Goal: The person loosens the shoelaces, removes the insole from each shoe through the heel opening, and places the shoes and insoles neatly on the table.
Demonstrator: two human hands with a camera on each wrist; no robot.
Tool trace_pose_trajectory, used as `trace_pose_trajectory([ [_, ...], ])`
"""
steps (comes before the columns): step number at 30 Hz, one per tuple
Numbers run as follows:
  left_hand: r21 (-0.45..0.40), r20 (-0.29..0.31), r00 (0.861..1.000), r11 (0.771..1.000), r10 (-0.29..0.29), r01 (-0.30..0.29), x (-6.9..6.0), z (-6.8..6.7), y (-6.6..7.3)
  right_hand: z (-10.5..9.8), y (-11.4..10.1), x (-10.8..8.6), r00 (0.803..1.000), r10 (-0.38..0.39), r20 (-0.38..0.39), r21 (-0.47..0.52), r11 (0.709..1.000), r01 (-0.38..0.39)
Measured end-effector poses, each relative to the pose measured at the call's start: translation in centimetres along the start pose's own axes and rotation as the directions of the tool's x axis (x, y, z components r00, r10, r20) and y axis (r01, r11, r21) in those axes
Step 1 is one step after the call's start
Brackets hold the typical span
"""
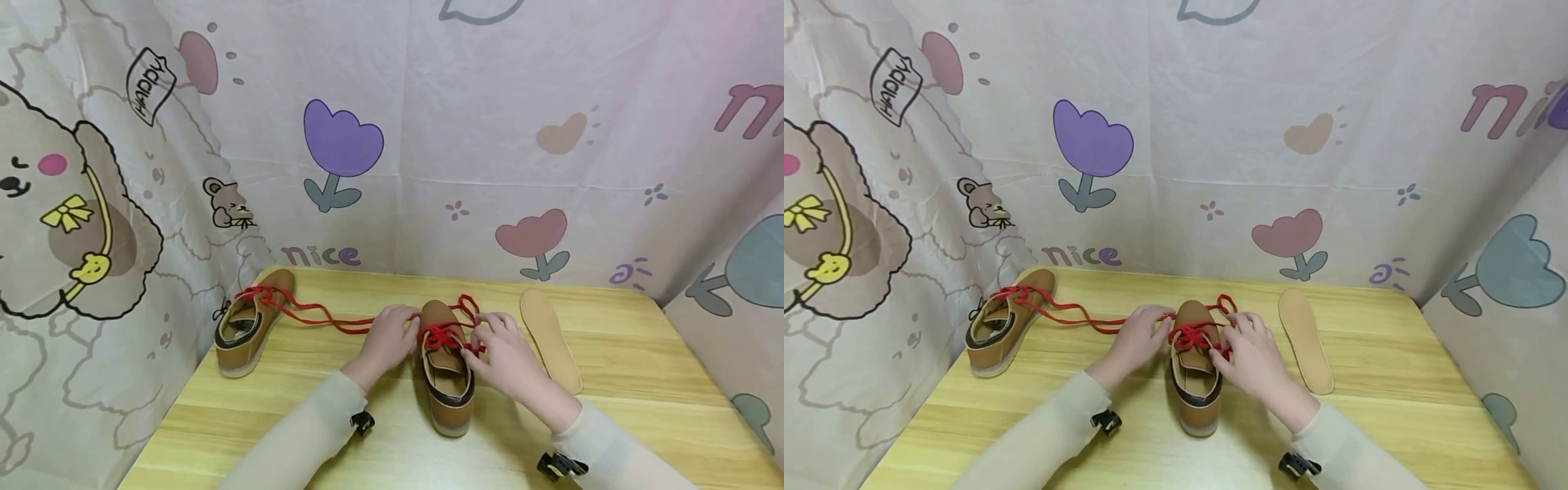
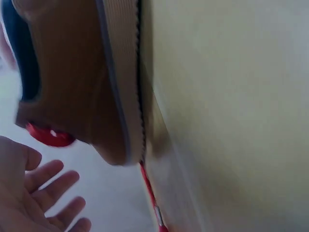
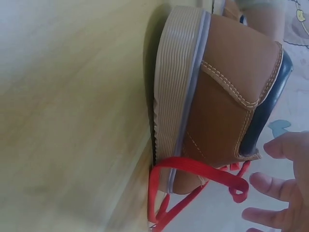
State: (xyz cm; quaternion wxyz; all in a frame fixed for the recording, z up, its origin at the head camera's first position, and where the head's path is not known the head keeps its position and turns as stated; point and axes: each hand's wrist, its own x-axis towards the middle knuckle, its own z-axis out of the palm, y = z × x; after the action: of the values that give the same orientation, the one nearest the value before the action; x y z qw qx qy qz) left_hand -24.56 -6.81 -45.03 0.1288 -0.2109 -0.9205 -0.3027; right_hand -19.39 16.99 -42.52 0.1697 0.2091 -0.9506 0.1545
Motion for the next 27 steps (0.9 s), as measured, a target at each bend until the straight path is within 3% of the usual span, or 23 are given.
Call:
trace_pose_trajectory([
  [6, -0.019, 0.064, 0.998, 1.000, -0.014, 0.016, 1.9, 0.9, -1.5, 0.0, -0.3, -0.7, 1.000, -0.012, 0.010, -0.008, 1.000, 0.012],
  [14, -0.040, 0.167, 0.976, 0.989, -0.136, 0.145, 3.4, 2.1, -1.7, 0.1, -0.1, -1.2, 1.000, -0.010, 0.022, -0.027, 1.000, 0.010],
  [21, -0.012, 0.194, 0.961, 0.979, -0.196, 0.202, 3.8, 2.8, -2.1, 0.6, 0.0, -1.5, 0.999, -0.022, 0.032, -0.031, 0.999, 0.023],
  [27, 0.010, 0.204, 0.945, 0.965, -0.257, 0.261, 3.8, 2.6, -1.4, 0.3, 0.2, -1.6, 0.999, -0.019, 0.040, -0.014, 1.000, 0.020],
])
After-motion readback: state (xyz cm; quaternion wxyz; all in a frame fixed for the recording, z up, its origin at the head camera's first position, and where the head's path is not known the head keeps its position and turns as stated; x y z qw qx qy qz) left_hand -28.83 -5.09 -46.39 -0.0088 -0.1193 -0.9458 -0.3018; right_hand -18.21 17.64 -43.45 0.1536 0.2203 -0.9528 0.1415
